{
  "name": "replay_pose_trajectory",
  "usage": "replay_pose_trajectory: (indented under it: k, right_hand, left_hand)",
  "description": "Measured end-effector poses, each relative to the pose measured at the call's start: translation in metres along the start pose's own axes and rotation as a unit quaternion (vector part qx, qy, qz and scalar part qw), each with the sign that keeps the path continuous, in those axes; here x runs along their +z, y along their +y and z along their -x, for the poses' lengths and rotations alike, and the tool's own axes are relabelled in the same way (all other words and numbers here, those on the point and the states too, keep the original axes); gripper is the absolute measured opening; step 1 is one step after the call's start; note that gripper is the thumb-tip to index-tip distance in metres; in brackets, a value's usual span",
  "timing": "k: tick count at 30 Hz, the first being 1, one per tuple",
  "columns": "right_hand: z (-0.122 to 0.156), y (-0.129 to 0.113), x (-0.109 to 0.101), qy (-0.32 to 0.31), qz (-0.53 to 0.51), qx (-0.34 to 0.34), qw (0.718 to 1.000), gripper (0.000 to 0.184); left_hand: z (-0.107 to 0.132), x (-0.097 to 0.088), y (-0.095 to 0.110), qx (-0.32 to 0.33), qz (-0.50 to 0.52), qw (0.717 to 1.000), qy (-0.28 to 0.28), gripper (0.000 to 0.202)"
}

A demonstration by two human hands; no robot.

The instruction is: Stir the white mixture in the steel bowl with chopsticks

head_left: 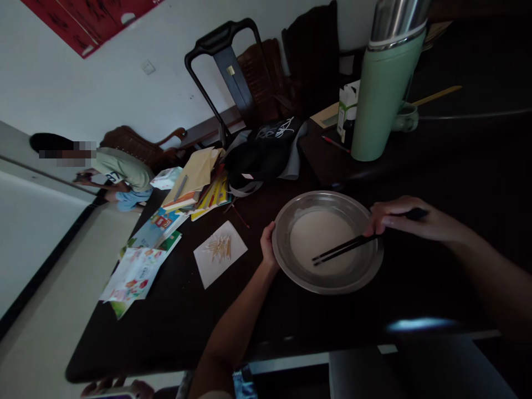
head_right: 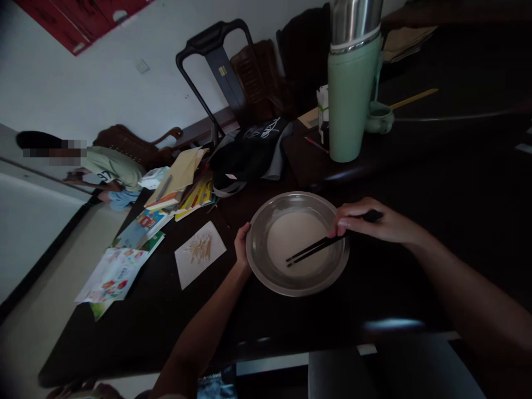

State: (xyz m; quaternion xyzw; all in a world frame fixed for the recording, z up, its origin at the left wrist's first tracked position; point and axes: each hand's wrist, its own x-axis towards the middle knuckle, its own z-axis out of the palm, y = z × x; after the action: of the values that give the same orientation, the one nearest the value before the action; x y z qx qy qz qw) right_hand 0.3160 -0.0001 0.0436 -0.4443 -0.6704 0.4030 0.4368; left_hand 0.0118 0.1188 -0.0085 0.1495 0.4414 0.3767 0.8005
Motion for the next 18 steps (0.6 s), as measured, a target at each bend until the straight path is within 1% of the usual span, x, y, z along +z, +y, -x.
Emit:
replay_pose_trajectory:
  k: [2, 4, 7, 9, 10, 11, 12, 13, 15, 17, 18]
  right_hand:
    - [0.000, -0.001, -0.003, 0.026, 0.017, 0.012, 0.999, 0.039]
    - [0.002, -0.002, -0.010, 0.093, 0.045, 0.032, 0.994, 0.040]
    - [0.009, -0.001, -0.020, 0.215, 0.070, 0.066, 0.972, 0.044]
    - [0.012, -0.001, -0.023, 0.264, 0.068, 0.073, 0.959, 0.048]
    - [0.014, -0.001, -0.023, 0.270, 0.066, 0.069, 0.958, 0.049]
    - [0.014, -0.002, -0.022, 0.264, 0.064, 0.060, 0.961, 0.049]
    - [0.014, -0.003, -0.020, 0.243, 0.063, 0.047, 0.967, 0.049]
    - [0.013, -0.004, -0.017, 0.208, 0.062, 0.033, 0.976, 0.048]
    - [0.008, -0.006, -0.010, 0.115, 0.055, 0.003, 0.992, 0.043]
    - [0.003, -0.008, -0.003, 0.028, 0.045, -0.022, 0.998, 0.036]
    - [0.000, -0.008, 0.000, -0.002, 0.042, -0.032, 0.999, 0.033]
  left_hand:
    - [0.001, 0.000, 0.000, -0.011, -0.002, 1.000, -0.009, 0.020]
    - [0.002, 0.001, 0.001, -0.017, -0.006, 1.000, -0.008, 0.021]
    - [0.002, 0.002, 0.000, -0.021, -0.005, 1.000, 0.004, 0.022]
    - [0.002, 0.003, 0.000, -0.019, -0.001, 1.000, 0.006, 0.021]
    - [0.002, 0.003, 0.000, -0.017, -0.003, 1.000, 0.006, 0.020]
    - [0.002, 0.003, 0.000, -0.015, -0.006, 1.000, 0.009, 0.020]
    - [0.002, 0.002, 0.000, -0.012, -0.011, 1.000, 0.014, 0.020]
    - [0.002, 0.002, 0.000, -0.008, -0.015, 1.000, 0.021, 0.020]
    - [0.001, 0.001, -0.001, -0.004, -0.018, 0.999, 0.030, 0.021]
    - [0.000, 0.000, -0.001, -0.003, -0.009, 1.000, 0.025, 0.020]
    - [-0.001, 0.000, -0.001, -0.001, -0.003, 1.000, 0.019, 0.020]
